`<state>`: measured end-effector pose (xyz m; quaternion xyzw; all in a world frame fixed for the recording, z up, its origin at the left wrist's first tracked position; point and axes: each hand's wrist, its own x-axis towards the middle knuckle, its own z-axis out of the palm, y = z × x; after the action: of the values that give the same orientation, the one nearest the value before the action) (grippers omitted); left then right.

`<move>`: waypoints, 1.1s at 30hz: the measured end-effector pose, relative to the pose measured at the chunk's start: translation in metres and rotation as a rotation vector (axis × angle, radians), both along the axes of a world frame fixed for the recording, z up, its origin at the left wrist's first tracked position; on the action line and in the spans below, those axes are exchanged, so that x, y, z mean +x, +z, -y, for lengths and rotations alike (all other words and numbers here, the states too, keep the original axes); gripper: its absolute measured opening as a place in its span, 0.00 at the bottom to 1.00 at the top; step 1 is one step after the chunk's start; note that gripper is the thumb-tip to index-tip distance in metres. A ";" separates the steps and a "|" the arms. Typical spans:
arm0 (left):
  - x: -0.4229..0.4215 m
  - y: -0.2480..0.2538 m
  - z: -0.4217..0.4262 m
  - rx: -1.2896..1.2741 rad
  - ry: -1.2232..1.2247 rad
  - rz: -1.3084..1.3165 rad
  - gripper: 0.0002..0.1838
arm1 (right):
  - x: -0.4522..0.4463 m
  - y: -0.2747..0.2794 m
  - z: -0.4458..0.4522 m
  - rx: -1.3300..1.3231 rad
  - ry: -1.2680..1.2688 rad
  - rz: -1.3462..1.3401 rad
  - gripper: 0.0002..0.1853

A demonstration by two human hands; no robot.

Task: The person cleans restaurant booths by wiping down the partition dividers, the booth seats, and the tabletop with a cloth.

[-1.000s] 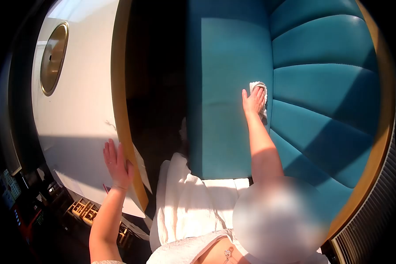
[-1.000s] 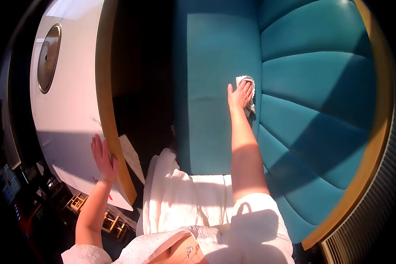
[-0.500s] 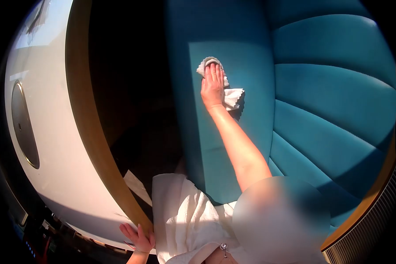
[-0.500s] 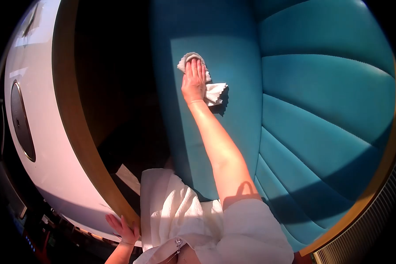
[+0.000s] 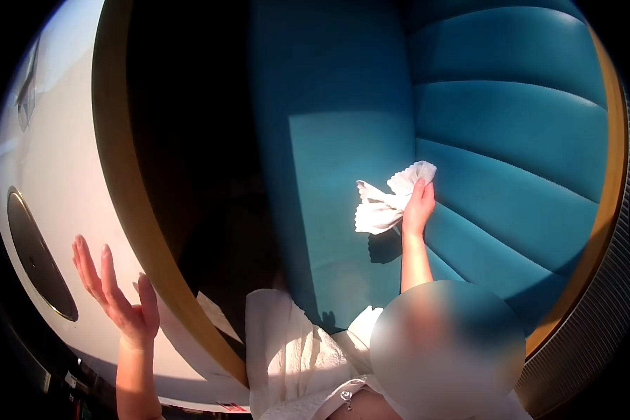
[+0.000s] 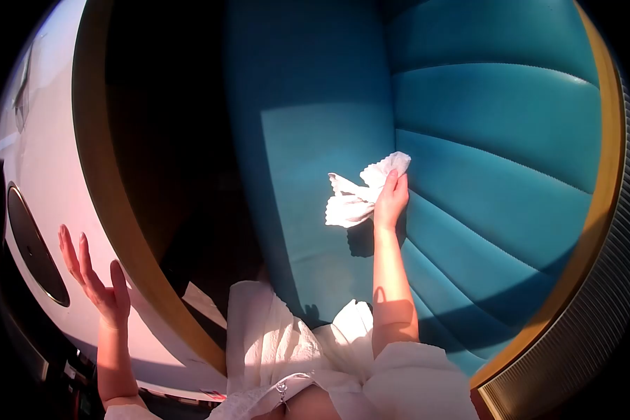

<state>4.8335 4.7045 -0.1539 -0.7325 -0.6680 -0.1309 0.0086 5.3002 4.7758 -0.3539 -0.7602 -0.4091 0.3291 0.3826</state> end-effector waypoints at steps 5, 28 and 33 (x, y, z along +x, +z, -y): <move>-0.017 -0.019 -0.042 -0.170 0.017 -0.021 0.33 | 0.010 -0.134 -0.057 0.148 0.151 0.820 0.21; -0.014 -0.022 -0.165 -0.091 0.083 -0.026 0.37 | 0.012 -0.121 -0.152 -0.154 0.050 0.518 0.33; -0.014 -0.039 -0.185 -0.110 0.089 -0.181 0.35 | -0.125 -0.129 -0.216 0.019 0.180 0.804 0.28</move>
<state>4.8193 4.8894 -0.1928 -0.7105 -0.7024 -0.0269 0.0344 5.1752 4.9914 -0.4831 -0.7858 -0.5938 0.0343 0.1692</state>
